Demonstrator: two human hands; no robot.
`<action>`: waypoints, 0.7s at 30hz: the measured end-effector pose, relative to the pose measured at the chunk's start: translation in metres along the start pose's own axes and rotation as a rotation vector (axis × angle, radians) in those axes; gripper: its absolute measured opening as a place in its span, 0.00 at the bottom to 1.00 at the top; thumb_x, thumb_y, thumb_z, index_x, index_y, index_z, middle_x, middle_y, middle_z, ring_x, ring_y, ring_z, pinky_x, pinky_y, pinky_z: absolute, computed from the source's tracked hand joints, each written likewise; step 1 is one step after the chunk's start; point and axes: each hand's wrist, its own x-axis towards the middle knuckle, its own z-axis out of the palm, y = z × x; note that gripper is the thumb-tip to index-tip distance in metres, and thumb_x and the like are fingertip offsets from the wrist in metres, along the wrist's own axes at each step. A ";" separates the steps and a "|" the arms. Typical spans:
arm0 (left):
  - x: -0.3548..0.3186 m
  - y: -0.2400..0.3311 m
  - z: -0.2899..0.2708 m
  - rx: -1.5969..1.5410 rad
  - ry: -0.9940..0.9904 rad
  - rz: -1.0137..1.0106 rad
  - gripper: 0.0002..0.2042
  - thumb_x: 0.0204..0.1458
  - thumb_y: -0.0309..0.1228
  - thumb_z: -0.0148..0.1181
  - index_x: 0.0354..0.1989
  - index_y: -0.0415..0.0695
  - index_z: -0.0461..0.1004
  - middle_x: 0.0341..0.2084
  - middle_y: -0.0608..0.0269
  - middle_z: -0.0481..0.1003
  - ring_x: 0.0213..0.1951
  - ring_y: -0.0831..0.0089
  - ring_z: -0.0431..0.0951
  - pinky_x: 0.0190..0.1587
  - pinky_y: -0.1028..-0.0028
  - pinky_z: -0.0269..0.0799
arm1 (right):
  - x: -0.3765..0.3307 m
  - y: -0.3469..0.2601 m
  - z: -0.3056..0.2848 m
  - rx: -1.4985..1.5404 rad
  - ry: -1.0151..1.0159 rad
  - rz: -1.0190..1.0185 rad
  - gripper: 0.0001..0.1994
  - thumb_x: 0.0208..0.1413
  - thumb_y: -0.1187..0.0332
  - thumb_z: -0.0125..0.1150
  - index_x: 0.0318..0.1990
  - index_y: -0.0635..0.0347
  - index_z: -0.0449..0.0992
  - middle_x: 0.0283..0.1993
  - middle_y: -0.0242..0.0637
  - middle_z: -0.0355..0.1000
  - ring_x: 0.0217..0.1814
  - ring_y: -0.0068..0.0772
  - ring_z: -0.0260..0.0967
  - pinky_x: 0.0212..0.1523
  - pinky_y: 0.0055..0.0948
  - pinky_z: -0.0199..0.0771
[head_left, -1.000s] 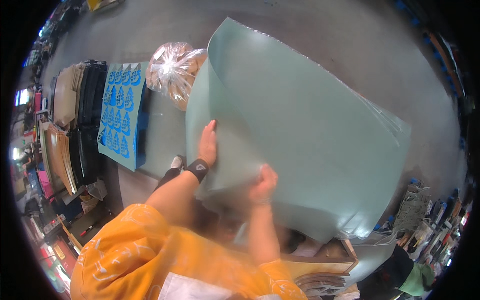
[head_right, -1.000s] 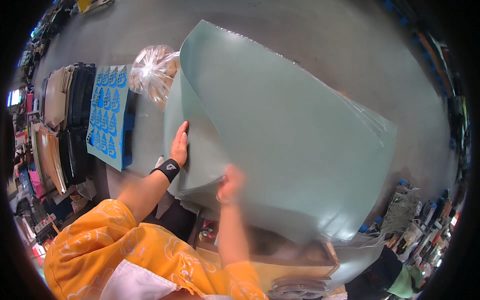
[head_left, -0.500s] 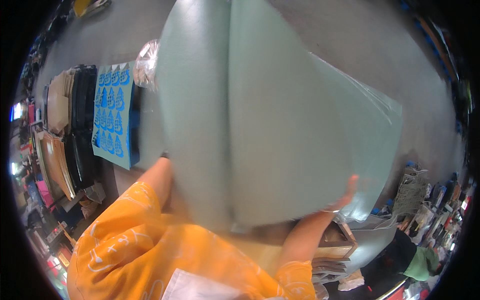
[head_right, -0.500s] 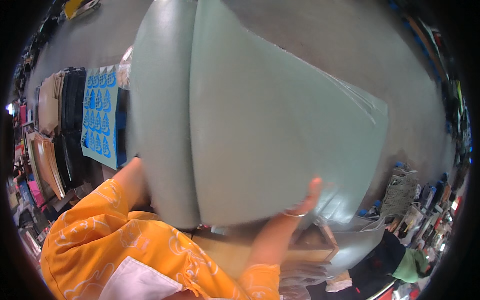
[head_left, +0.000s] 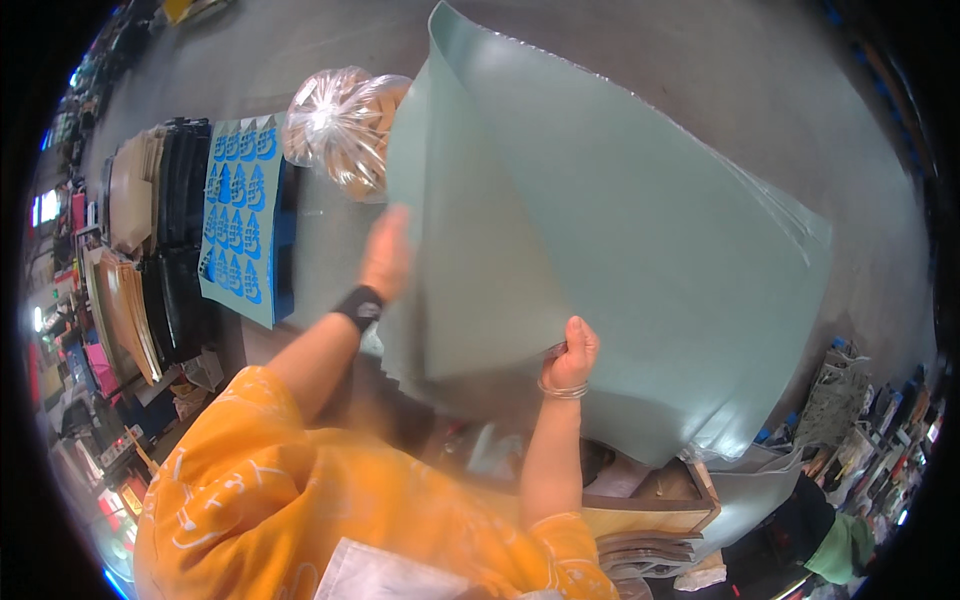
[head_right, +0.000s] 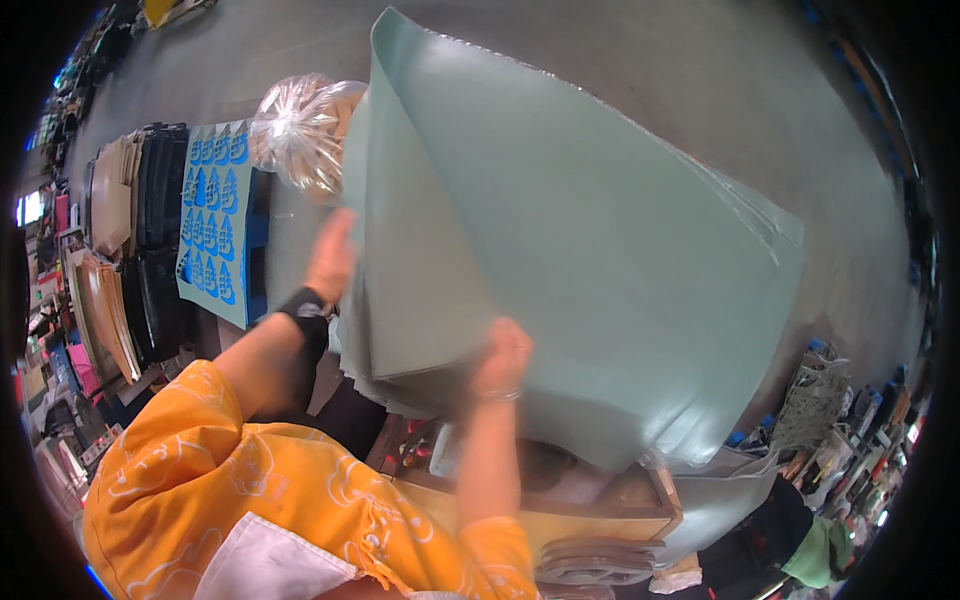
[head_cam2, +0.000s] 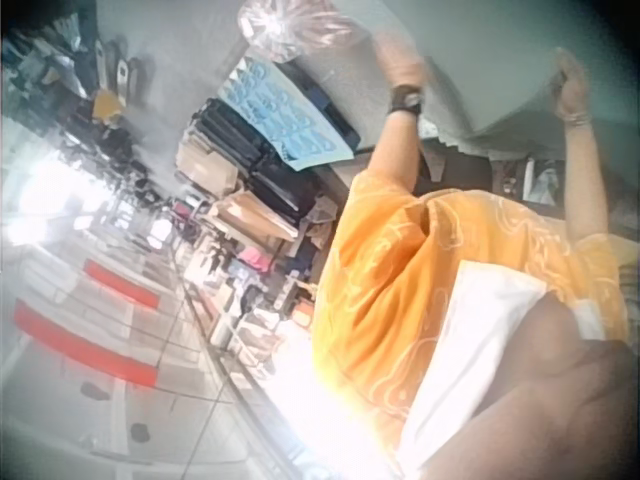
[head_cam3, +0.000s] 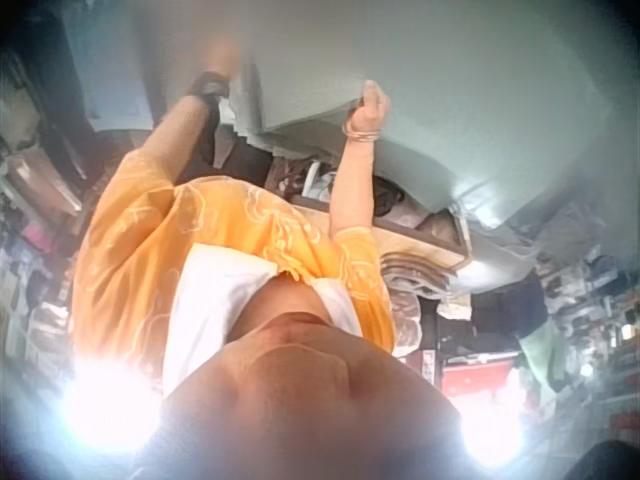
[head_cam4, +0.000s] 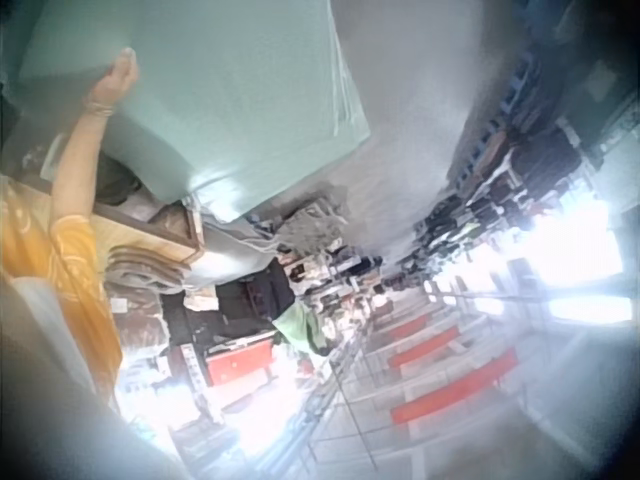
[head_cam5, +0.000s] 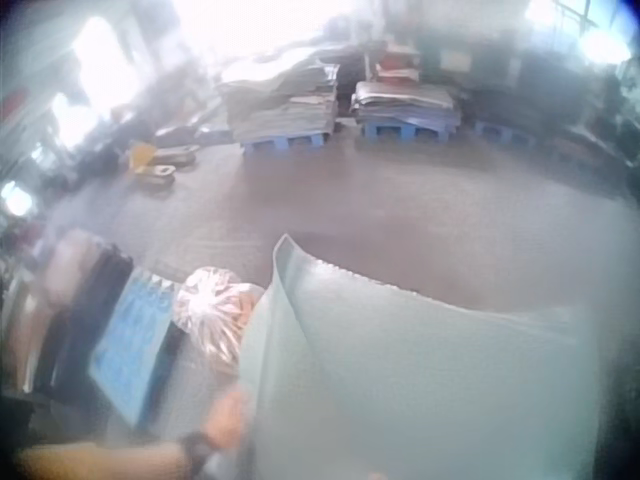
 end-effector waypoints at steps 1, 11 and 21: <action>-0.004 0.000 0.026 -0.061 -0.013 -0.011 0.22 0.58 0.29 0.42 0.62 0.38 0.57 0.61 0.46 0.58 0.64 0.53 0.55 0.66 0.62 0.49 | -0.001 -0.003 0.001 -0.014 -0.007 -0.032 0.19 0.58 0.66 0.52 0.17 0.50 0.54 0.18 0.18 0.49 0.20 0.12 0.45 0.19 0.18 0.43; -0.013 0.005 0.092 -0.108 -0.080 -0.301 0.34 0.60 0.49 0.40 0.69 0.42 0.42 0.69 0.51 0.43 0.70 0.53 0.40 0.68 0.55 0.37 | 0.009 -0.042 -0.001 0.443 0.012 -0.079 0.16 0.60 0.55 0.48 0.33 0.59 0.73 0.35 0.34 0.73 0.38 0.33 0.71 0.39 0.32 0.70; -0.011 0.028 0.108 0.004 0.031 -0.457 0.37 0.56 0.52 0.46 0.69 0.46 0.42 0.69 0.56 0.44 0.70 0.55 0.41 0.67 0.49 0.36 | -0.005 -0.124 -0.045 0.586 -0.038 -0.300 0.17 0.60 0.54 0.48 0.38 0.59 0.73 0.39 0.35 0.72 0.42 0.34 0.69 0.44 0.36 0.68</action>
